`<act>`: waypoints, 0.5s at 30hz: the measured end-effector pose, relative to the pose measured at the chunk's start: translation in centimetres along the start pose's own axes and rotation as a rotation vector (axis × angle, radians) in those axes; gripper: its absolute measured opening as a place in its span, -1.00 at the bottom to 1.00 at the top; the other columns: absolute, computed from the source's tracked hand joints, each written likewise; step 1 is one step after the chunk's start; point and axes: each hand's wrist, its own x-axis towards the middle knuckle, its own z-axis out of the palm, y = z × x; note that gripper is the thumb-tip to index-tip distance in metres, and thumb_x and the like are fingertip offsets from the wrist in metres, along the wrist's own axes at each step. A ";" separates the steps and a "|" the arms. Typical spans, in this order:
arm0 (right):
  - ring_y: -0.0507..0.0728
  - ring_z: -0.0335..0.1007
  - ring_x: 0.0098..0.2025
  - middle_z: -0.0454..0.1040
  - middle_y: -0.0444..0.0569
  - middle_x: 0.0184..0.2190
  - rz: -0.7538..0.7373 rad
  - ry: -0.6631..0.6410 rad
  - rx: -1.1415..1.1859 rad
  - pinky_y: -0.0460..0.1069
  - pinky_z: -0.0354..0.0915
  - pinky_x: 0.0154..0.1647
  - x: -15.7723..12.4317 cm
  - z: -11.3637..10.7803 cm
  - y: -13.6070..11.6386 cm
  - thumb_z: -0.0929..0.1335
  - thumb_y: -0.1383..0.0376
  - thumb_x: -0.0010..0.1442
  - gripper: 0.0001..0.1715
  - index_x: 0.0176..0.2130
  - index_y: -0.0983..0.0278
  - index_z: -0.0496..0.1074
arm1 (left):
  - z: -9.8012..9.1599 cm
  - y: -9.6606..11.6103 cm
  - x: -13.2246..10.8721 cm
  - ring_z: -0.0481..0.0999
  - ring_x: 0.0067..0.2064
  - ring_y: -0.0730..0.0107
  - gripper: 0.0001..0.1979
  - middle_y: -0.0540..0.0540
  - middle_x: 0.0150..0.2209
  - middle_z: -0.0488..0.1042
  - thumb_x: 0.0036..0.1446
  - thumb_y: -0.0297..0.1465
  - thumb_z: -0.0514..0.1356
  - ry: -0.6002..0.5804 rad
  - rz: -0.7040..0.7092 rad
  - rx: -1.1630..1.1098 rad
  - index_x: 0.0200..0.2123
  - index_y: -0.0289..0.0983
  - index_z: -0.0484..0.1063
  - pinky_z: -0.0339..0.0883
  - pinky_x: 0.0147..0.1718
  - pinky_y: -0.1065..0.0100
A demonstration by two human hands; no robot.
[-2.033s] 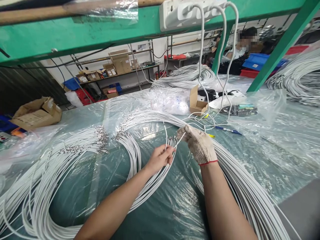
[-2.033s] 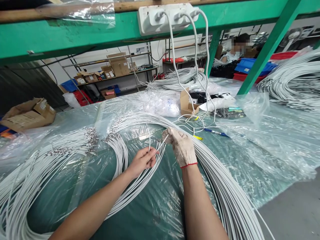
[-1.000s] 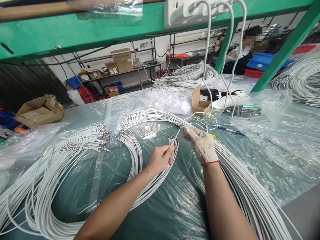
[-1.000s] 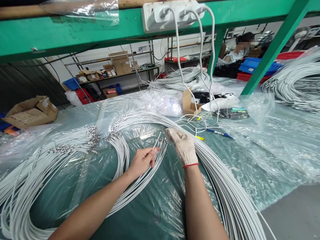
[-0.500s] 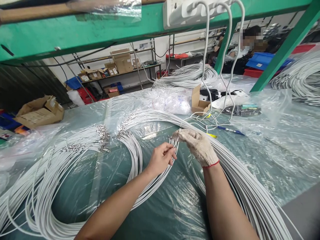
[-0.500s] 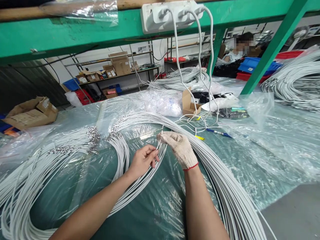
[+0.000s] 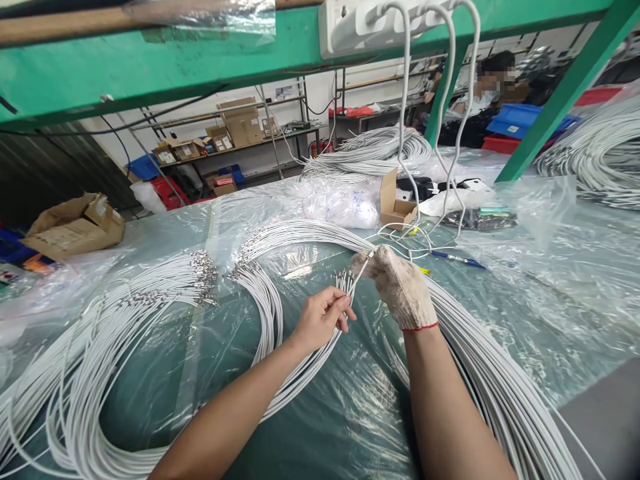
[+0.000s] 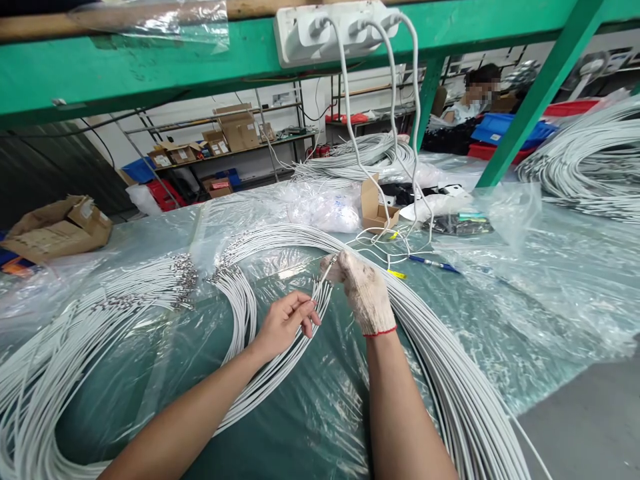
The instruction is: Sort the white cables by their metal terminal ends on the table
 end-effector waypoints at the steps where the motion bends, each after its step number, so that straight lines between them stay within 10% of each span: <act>1: 0.17 0.39 -0.50 0.53 0.07 -0.50 0.023 -0.011 0.042 0.01 0.27 -0.54 -0.1 0.0 -0.4 0.24 -0.04 0.26 -0.50 -0.27 0.24 0.58 | 0.0 -0.1 0.0 0.43 -0.61 0.53 -0.66 -0.04 -0.48 0.53 0.21 -0.10 0.16 -0.005 -0.003 0.003 -0.33 -0.30 0.36 0.29 -0.55 0.46; 15: 0.18 0.47 -0.31 0.58 0.06 -0.37 -0.040 0.062 0.183 0.03 0.39 -0.21 -0.8 0.4 -1.1 0.37 0.04 0.14 -0.64 -0.40 0.29 0.53 | -0.3 -0.1 0.2 0.43 -0.63 0.51 -0.69 -0.03 -0.51 0.51 0.23 -0.14 0.14 -0.094 -0.052 0.025 -0.33 -0.29 0.35 0.28 -0.55 0.45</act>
